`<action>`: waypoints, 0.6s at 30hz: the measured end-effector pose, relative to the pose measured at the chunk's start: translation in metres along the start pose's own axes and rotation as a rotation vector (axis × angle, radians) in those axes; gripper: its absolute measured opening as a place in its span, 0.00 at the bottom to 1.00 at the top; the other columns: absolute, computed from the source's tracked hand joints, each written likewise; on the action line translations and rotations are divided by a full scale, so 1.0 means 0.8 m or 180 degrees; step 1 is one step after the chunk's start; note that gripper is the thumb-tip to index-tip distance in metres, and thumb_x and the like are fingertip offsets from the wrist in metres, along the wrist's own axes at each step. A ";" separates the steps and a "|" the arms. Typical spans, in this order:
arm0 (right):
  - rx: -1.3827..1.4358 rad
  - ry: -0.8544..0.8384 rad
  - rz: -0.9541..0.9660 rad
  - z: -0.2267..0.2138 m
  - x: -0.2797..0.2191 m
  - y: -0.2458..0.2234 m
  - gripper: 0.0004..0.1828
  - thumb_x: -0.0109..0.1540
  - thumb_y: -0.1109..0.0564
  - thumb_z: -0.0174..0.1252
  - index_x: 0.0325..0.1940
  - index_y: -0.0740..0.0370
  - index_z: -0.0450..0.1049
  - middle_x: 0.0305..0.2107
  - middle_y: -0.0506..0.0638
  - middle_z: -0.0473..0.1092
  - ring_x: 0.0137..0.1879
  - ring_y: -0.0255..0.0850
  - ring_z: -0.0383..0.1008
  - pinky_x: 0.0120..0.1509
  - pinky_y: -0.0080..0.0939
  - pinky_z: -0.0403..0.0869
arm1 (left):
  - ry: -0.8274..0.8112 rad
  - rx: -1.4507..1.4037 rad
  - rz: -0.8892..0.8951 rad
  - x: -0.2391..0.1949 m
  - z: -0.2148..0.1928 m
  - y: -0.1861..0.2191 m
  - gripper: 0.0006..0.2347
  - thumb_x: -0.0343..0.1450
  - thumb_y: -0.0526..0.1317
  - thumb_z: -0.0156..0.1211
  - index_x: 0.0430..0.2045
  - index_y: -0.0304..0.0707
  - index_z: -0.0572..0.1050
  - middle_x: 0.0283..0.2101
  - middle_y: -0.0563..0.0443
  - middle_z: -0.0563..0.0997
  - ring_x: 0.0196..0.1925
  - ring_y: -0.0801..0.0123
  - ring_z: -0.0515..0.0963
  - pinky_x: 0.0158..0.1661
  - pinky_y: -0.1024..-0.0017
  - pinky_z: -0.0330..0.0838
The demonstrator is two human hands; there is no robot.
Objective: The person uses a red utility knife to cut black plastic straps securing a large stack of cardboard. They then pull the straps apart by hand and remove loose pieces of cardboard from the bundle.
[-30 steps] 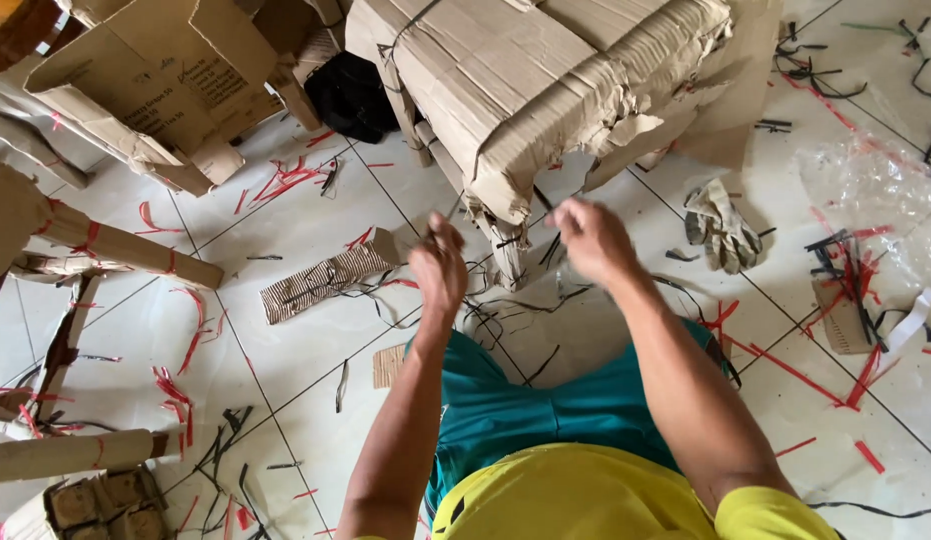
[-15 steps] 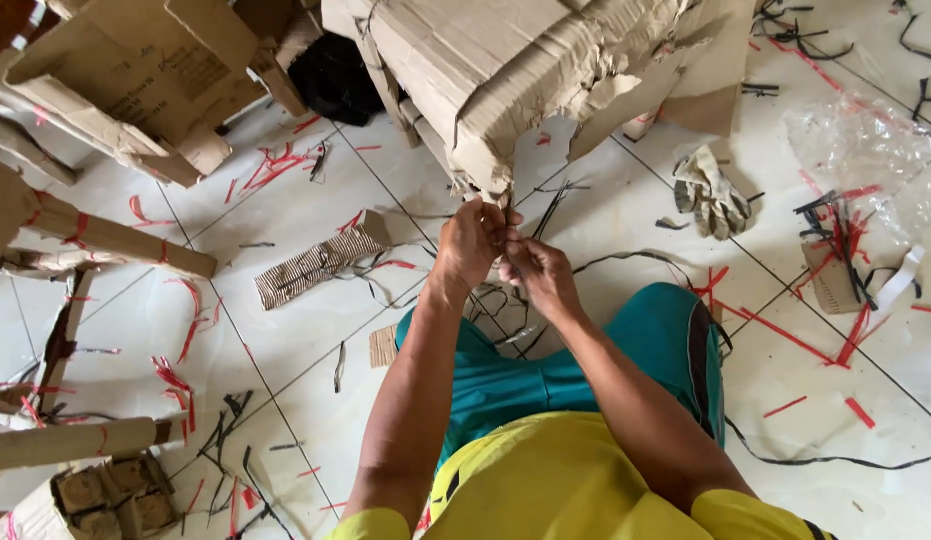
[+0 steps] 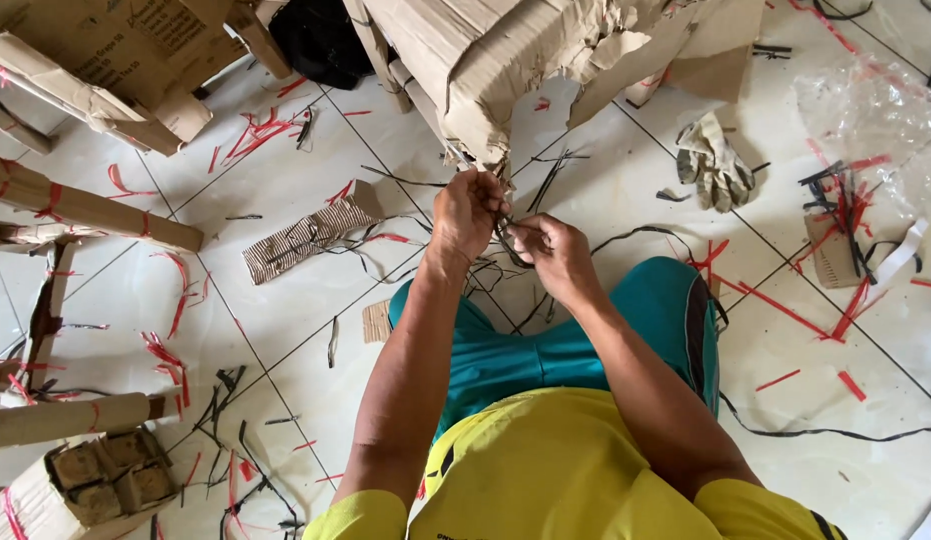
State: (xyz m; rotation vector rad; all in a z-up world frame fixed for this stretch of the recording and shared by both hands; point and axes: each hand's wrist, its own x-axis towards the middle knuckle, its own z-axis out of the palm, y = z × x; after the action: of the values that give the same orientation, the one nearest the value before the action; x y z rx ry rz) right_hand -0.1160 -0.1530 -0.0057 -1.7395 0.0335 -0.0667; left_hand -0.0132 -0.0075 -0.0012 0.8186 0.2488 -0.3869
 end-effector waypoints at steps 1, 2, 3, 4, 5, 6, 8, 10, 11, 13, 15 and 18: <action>-0.0547 0.0286 -0.0383 -0.001 -0.007 -0.020 0.06 0.66 0.66 0.59 0.46 0.65 0.80 0.31 0.58 0.77 0.35 0.47 0.78 0.39 0.46 0.77 | -0.0004 -0.0083 -0.0041 0.003 -0.001 -0.001 0.17 0.76 0.43 0.43 0.22 0.30 0.75 0.21 0.40 0.74 0.22 0.62 0.73 0.33 0.60 0.81; -0.1098 0.0571 -0.0767 -0.002 -0.014 -0.040 0.09 0.66 0.69 0.58 0.49 0.67 0.79 0.35 0.61 0.77 0.40 0.55 0.81 0.41 0.51 0.80 | -0.0009 -0.0166 -0.0081 0.007 -0.002 -0.002 0.17 0.76 0.43 0.44 0.23 0.31 0.77 0.21 0.39 0.75 0.21 0.60 0.74 0.36 0.59 0.83; -0.1099 0.0582 -0.0761 0.000 -0.020 -0.054 0.09 0.66 0.69 0.58 0.49 0.67 0.79 0.35 0.61 0.77 0.40 0.55 0.81 0.41 0.51 0.80 | -0.0015 -0.0161 -0.0091 0.008 -0.002 -0.003 0.17 0.76 0.43 0.44 0.23 0.31 0.77 0.21 0.39 0.75 0.21 0.60 0.74 0.36 0.59 0.83; -0.1479 0.0833 -0.1041 0.003 -0.027 -0.068 0.06 0.68 0.63 0.57 0.49 0.64 0.76 0.38 0.58 0.72 0.44 0.53 0.77 0.45 0.52 0.78 | 0.0035 -0.0200 -0.0086 0.008 -0.004 -0.003 0.17 0.75 0.43 0.44 0.23 0.30 0.77 0.20 0.40 0.75 0.21 0.61 0.74 0.36 0.58 0.83; -0.1858 0.1085 -0.1322 0.007 -0.034 -0.083 0.05 0.71 0.57 0.55 0.48 0.61 0.73 0.40 0.54 0.68 0.49 0.51 0.74 0.49 0.54 0.77 | 0.0084 -0.0238 -0.0080 0.007 -0.006 -0.003 0.17 0.75 0.43 0.44 0.24 0.30 0.77 0.20 0.40 0.74 0.21 0.61 0.73 0.36 0.58 0.83; -0.1850 0.1081 -0.1324 0.011 -0.033 -0.072 0.05 0.71 0.57 0.55 0.48 0.61 0.73 0.40 0.54 0.68 0.49 0.51 0.74 0.49 0.54 0.77 | 0.0090 -0.0235 -0.0075 0.009 -0.007 -0.003 0.17 0.75 0.43 0.44 0.24 0.30 0.77 0.20 0.40 0.74 0.21 0.61 0.73 0.36 0.58 0.83; -0.2224 0.0624 -0.0924 0.017 -0.036 -0.050 0.11 0.67 0.49 0.63 0.47 0.57 0.77 0.38 0.53 0.72 0.44 0.48 0.76 0.46 0.50 0.78 | 0.0062 -0.0239 -0.0080 0.012 -0.008 -0.007 0.17 0.75 0.43 0.43 0.24 0.30 0.77 0.20 0.42 0.74 0.21 0.63 0.73 0.37 0.59 0.84; -0.2313 0.0966 -0.1143 0.029 -0.041 -0.049 0.18 0.64 0.48 0.66 0.53 0.56 0.73 0.43 0.53 0.69 0.48 0.50 0.75 0.48 0.52 0.76 | 0.0066 -0.0288 -0.0082 0.008 -0.008 -0.008 0.17 0.75 0.43 0.44 0.24 0.30 0.77 0.20 0.42 0.74 0.21 0.63 0.73 0.38 0.58 0.84; -0.2400 0.1302 -0.1379 0.035 -0.042 -0.049 0.26 0.62 0.47 0.69 0.60 0.56 0.69 0.48 0.54 0.66 0.53 0.53 0.73 0.49 0.54 0.75 | 0.0069 -0.0345 -0.0066 0.008 -0.006 -0.007 0.17 0.75 0.43 0.44 0.25 0.30 0.77 0.20 0.41 0.74 0.21 0.62 0.74 0.38 0.57 0.84; -0.2588 0.1402 -0.1537 0.030 -0.044 -0.047 0.25 0.63 0.46 0.67 0.60 0.53 0.69 0.50 0.53 0.64 0.54 0.52 0.71 0.50 0.54 0.73 | 0.0060 -0.0309 -0.0042 0.008 -0.008 -0.006 0.17 0.75 0.43 0.44 0.25 0.30 0.77 0.21 0.42 0.74 0.21 0.62 0.74 0.39 0.56 0.84; -0.2779 0.1506 -0.1696 0.033 -0.043 -0.049 0.24 0.64 0.46 0.65 0.61 0.51 0.68 0.53 0.52 0.63 0.56 0.51 0.69 0.52 0.53 0.71 | 0.0044 -0.0272 -0.0019 0.005 -0.009 -0.004 0.17 0.76 0.43 0.43 0.25 0.30 0.78 0.21 0.42 0.74 0.21 0.62 0.74 0.39 0.56 0.84; -0.2783 0.1248 -0.1453 0.039 -0.036 -0.050 0.19 0.63 0.42 0.67 0.50 0.55 0.75 0.49 0.56 0.65 0.55 0.55 0.70 0.53 0.60 0.73 | 0.0038 -0.0333 -0.0039 0.002 -0.004 -0.007 0.17 0.76 0.42 0.43 0.25 0.29 0.77 0.20 0.42 0.74 0.21 0.62 0.74 0.41 0.57 0.85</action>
State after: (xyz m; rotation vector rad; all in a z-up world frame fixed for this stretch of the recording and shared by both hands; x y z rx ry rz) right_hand -0.1433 -0.1140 0.0274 -2.5480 -0.0576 -0.8322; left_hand -0.0145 -0.0086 -0.0075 0.7169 0.2830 -0.3776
